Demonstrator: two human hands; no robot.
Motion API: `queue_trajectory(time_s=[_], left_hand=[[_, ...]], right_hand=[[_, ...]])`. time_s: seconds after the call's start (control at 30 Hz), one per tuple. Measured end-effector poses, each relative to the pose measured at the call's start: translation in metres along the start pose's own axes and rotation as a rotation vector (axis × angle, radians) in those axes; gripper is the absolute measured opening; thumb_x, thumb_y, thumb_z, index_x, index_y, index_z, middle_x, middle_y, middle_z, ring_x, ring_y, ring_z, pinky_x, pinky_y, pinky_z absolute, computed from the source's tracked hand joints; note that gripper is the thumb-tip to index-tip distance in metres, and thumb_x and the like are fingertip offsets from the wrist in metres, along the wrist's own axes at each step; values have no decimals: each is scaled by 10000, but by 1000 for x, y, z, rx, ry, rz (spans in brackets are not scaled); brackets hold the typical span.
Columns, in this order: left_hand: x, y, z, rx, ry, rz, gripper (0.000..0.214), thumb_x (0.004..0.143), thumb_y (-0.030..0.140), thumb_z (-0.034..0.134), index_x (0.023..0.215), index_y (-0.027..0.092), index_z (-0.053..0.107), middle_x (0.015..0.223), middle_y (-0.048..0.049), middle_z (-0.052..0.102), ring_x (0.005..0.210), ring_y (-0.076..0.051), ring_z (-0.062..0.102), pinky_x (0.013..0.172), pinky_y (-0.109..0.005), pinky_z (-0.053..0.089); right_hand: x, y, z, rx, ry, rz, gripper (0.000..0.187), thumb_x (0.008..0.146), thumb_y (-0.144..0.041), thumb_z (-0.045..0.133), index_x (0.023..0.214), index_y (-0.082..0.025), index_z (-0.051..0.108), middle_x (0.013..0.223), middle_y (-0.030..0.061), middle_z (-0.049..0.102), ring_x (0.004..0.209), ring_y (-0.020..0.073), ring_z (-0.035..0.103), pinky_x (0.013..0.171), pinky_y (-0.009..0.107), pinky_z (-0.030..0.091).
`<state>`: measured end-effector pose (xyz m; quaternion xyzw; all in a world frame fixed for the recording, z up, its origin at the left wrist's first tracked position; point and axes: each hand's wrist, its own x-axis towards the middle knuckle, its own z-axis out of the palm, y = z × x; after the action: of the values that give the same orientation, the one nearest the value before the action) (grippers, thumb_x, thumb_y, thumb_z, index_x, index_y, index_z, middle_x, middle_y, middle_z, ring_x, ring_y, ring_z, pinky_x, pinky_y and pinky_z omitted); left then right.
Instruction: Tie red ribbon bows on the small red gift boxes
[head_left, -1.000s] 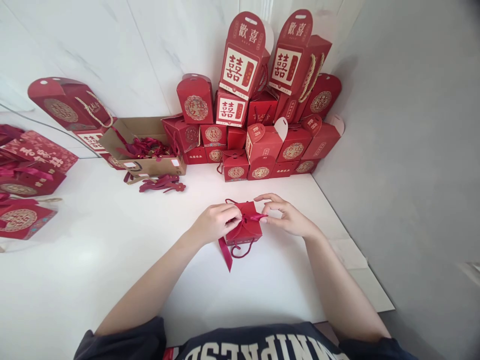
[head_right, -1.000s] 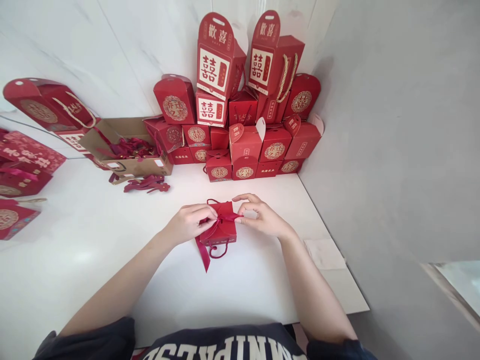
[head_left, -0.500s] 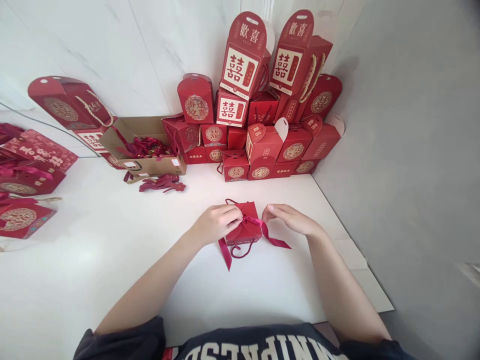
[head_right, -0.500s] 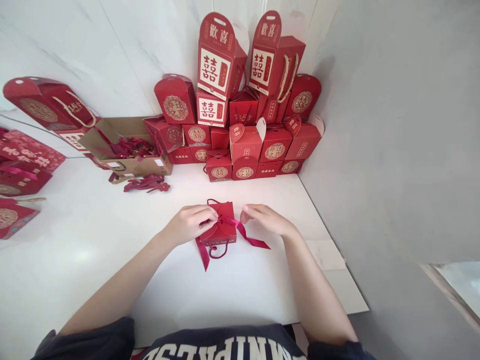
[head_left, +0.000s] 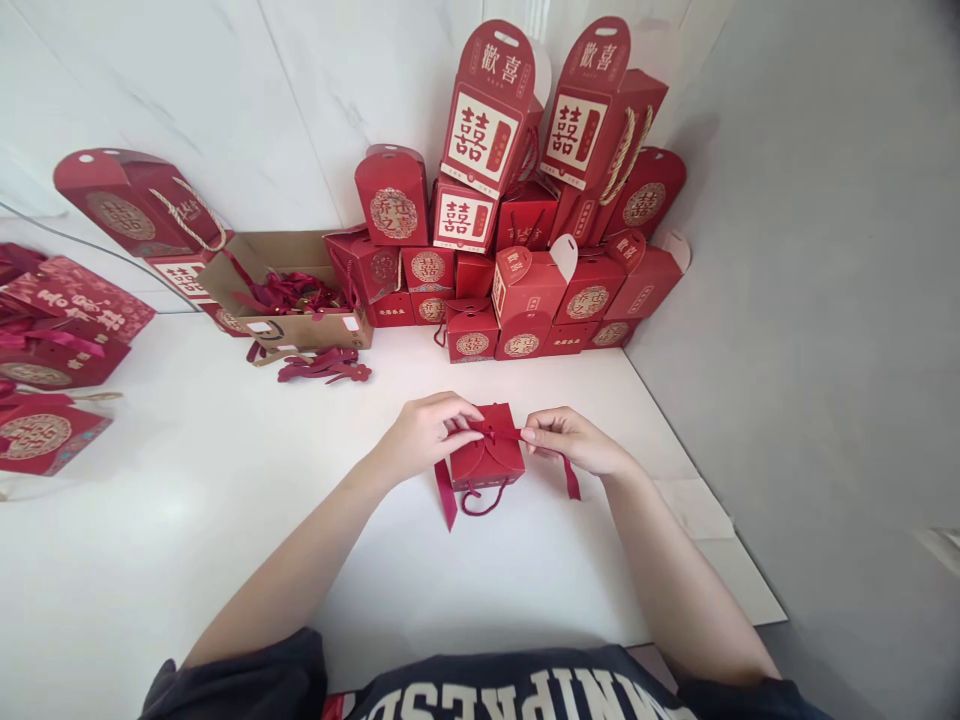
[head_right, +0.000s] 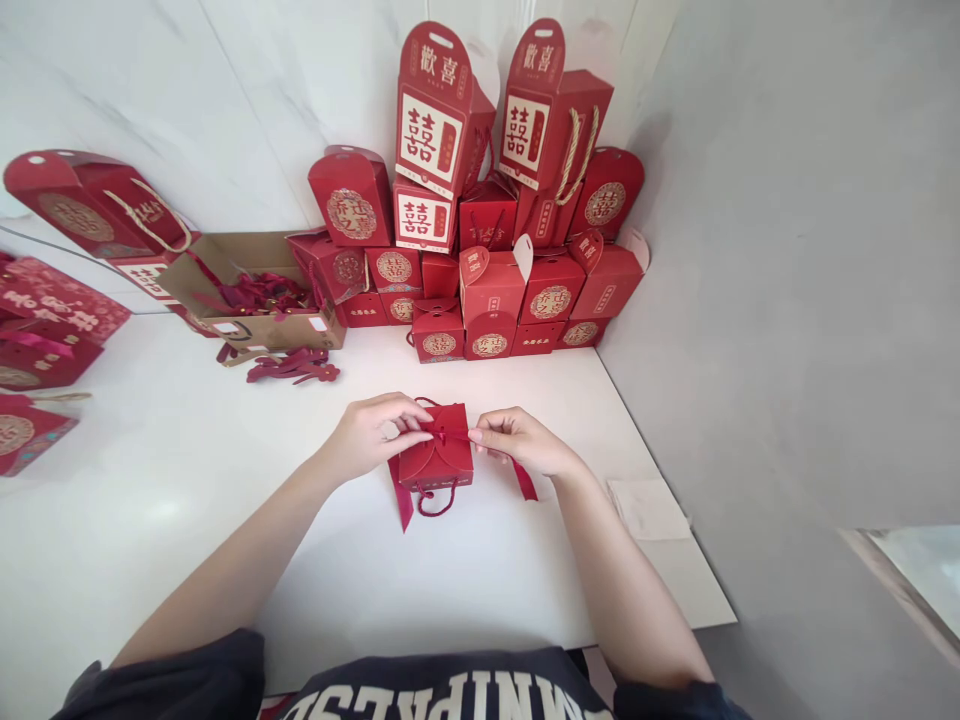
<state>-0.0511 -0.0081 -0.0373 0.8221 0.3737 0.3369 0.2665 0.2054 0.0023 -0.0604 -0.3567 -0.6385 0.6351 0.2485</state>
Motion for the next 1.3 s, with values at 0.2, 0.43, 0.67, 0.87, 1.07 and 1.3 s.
queue_trajectory(time_s=[0.2,0.43,0.67,0.87,1.07,1.3], left_hand=[[2,-6,-19,-257,-142,-482,241,737,355,752,803,138,668,675,-13,642,577,-92,552,509,-196,462],[2,-12,-42,-274,-337,-687,315,707,447,749,721,140,681,564,24,527,497,-65,411,440,-183,323],[1,-23,-52,-318,-442,-670,300,717,419,746,720,132,659,559,30,510,501,-64,407,470,-189,325],[1,-20,-47,-333,-508,-694,382,816,520,626,747,144,624,604,10,563,480,-68,440,472,-199,346],[3,-19,-39,-350,-561,-576,383,793,507,659,713,132,662,573,13,541,518,-83,456,490,-202,352],[6,-11,-34,-487,-531,-662,428,863,507,573,690,120,627,605,-22,607,481,-84,526,498,-212,422]], right_hand=[[-4,-4,-5,-94,62,106,431,834,-572,604,687,-167,599,563,-49,399,447,63,251,361,211,146],[-5,-4,-4,-90,62,69,434,847,-550,598,647,-171,531,601,-43,452,443,55,286,392,222,205],[-4,0,-10,-245,68,-35,367,876,-466,581,656,-174,561,637,-20,515,589,109,432,566,251,340],[1,3,-5,-129,2,-43,398,914,-489,528,692,-169,606,673,6,581,673,146,536,701,282,392],[6,3,7,-87,18,-53,431,925,-514,511,686,-164,594,608,-10,550,611,131,510,674,271,374],[6,1,11,-96,64,-64,418,914,-488,539,636,-180,496,593,-37,477,585,113,430,616,254,329]])
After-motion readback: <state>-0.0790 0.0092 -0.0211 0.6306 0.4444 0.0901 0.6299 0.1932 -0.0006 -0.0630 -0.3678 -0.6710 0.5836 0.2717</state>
